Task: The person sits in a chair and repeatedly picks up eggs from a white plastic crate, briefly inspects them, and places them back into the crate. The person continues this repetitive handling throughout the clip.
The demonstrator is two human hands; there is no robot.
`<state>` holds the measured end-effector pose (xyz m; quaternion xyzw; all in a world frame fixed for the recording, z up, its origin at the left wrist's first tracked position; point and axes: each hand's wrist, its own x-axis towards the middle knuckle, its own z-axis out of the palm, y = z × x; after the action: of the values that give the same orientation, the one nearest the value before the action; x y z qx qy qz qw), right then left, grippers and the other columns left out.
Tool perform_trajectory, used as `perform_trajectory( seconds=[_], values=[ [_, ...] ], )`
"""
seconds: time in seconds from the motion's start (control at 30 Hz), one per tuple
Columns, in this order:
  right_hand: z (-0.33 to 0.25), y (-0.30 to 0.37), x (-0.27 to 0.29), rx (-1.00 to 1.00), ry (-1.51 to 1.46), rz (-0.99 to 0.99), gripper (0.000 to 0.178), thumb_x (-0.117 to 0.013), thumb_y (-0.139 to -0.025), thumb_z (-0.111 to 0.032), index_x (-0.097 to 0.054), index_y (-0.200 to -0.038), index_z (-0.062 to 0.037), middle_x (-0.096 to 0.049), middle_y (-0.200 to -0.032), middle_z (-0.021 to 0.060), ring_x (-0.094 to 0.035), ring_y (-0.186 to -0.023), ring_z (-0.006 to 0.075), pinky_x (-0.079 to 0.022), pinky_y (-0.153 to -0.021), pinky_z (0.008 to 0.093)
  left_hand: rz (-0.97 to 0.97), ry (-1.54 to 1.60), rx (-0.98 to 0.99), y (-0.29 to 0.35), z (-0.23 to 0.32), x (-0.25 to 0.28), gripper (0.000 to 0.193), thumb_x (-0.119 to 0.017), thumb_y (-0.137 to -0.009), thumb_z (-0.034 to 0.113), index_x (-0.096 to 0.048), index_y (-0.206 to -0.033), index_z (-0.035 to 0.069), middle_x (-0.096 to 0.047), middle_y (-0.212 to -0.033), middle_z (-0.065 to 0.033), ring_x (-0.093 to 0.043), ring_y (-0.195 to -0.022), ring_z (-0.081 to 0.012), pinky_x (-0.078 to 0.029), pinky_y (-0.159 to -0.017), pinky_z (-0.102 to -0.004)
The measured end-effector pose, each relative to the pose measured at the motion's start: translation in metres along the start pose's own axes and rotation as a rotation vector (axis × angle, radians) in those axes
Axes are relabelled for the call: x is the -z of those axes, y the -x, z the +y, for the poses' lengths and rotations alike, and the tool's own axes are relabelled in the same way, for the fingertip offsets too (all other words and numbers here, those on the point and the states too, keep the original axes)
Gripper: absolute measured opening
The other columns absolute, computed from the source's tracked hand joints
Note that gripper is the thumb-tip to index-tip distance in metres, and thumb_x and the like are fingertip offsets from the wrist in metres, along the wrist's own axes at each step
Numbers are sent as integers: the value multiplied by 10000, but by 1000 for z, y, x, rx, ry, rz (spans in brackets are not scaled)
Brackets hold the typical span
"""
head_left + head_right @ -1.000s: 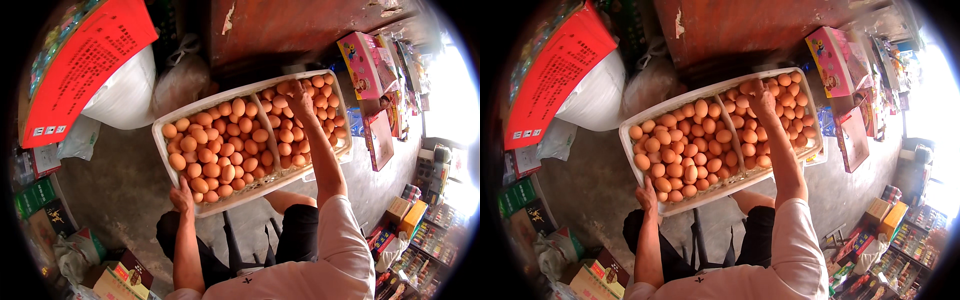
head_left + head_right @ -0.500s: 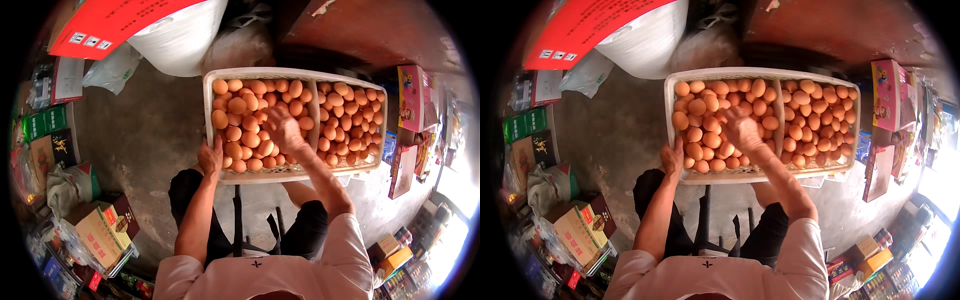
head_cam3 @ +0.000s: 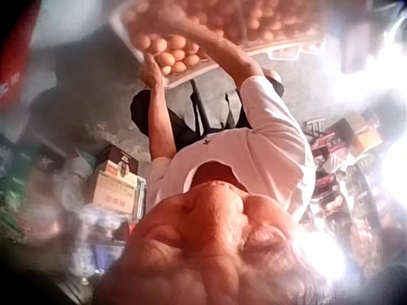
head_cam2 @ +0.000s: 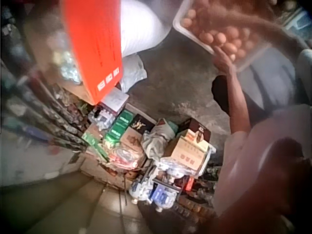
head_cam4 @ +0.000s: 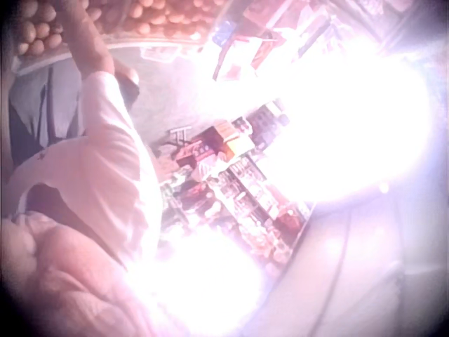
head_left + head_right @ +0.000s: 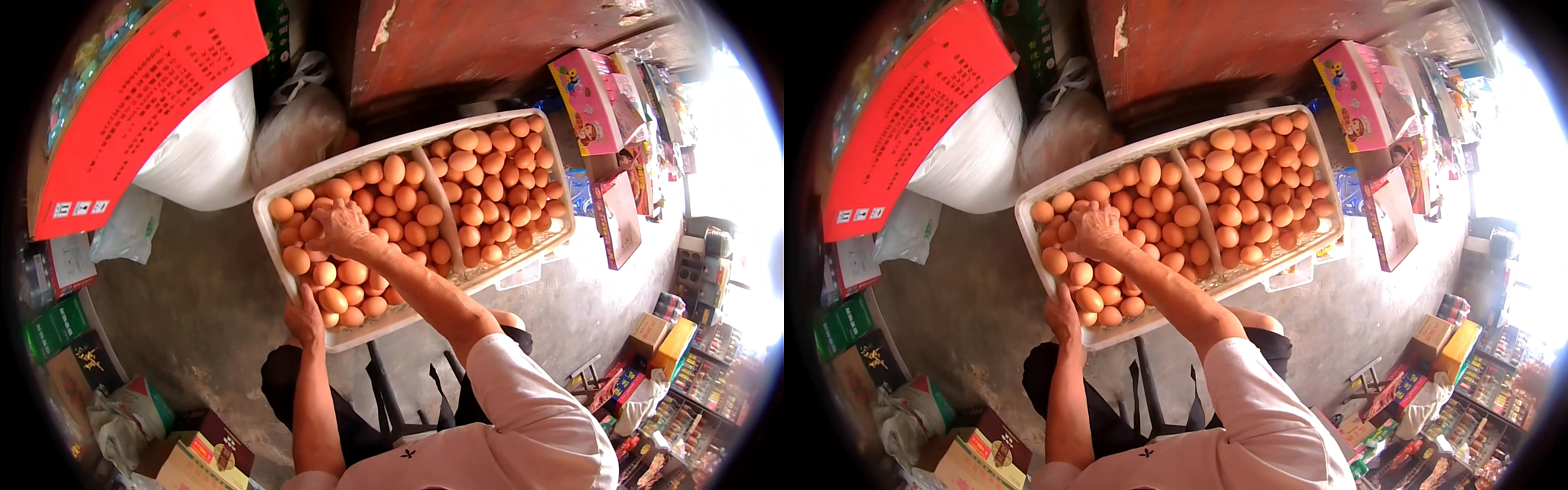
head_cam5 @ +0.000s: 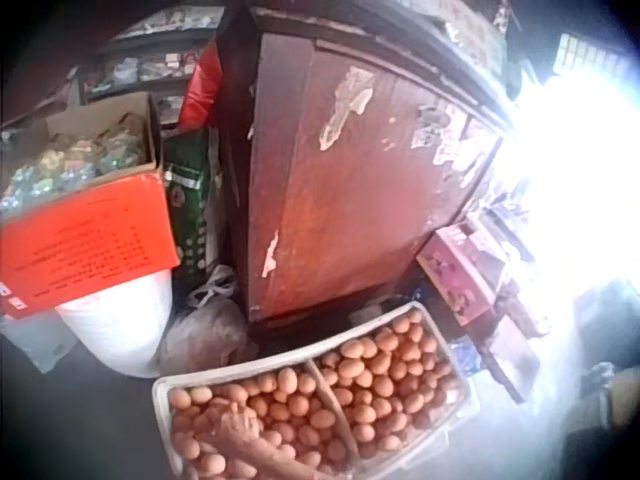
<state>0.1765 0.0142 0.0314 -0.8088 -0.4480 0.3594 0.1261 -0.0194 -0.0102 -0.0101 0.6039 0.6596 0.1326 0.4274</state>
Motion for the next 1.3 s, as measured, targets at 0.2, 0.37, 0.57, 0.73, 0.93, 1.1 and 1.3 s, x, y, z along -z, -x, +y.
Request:
perform_trajectory(
  seconds=[0.2, 0.37, 0.57, 0.73, 0.93, 1.1, 1.3],
  values=[
    [29, 11, 17, 63, -322, 236, 589, -757, -591, -403, -602, -1077, -108, -491, -1080, 208, -513, -980, 349, -456, -848, 407, 10, 37, -60, -2, -2, -2, 460, -541, -873, 369, -593, -1045, -55, -641, -961, -222, -613, -901, -345, -469, -762, -393],
    [82, 34, 72, 17, -301, 474, 534, -737, -620, -371, -606, -1090, -153, -513, -1040, 203, -560, -895, 348, -503, -751, 407, 17, -4, -14, 5, 12, 10, 421, -548, -871, 373, -643, -949, -30, -660, -879, -189, -627, -833, -331, -477, -718, -384],
    [138, 23, 114, -294, 219, 652, 495, -713, -638, -407, -615, -1034, -127, -461, -1136, 187, -413, -1078, 376, -417, -854, 472, 33, -42, 27, 3, 11, 5, 426, -568, -858, 380, -650, -927, -33, -661, -854, -198, -630, -805, -344, -483, -693, -396],
    [146, 1, 91, -329, 448, 794, 455, -670, -704, -391, -579, -1086, -161, -380, -1236, 196, -376, -1107, 353, -393, -841, 469, 99, -64, -34, -1, -4, -3, 475, -574, -850, 387, -623, -965, -72, -652, -861, -233, -629, -840, -366, -490, -705, -405],
    [145, 18, 79, -278, 438, 803, 541, -644, -763, -346, -471, -1246, -176, -351, -1269, 189, -413, -1078, 369, -429, -809, 471, 42, -100, 46, 0, -1, 4, 501, -575, -850, 383, -600, -1009, -91, -636, -902, -266, -624, -859, -373, -487, -718, -416],
    [168, 25, 83, -55, 411, 793, 554, -626, -733, -113, -463, -1261, -149, -377, -1244, 176, -482, -991, 364, -482, -746, 427, 74, -80, 9, -2, -9, 1, 502, -573, -852, 375, -596, -1014, -100, -635, -919, -267, -620, -871, -378, -487, -729, -409],
    [180, 19, 88, -72, 386, 744, 552, -548, -724, -34, -483, -1257, -161, -401, -1218, 193, -488, -1008, 376, -485, -792, 416, 35, -63, 40, 2, 4, 3, 520, -551, -861, 384, -589, -1040, -102, -636, -949, -262, -624, -887, -364, -485, -735, -401]
  ],
)
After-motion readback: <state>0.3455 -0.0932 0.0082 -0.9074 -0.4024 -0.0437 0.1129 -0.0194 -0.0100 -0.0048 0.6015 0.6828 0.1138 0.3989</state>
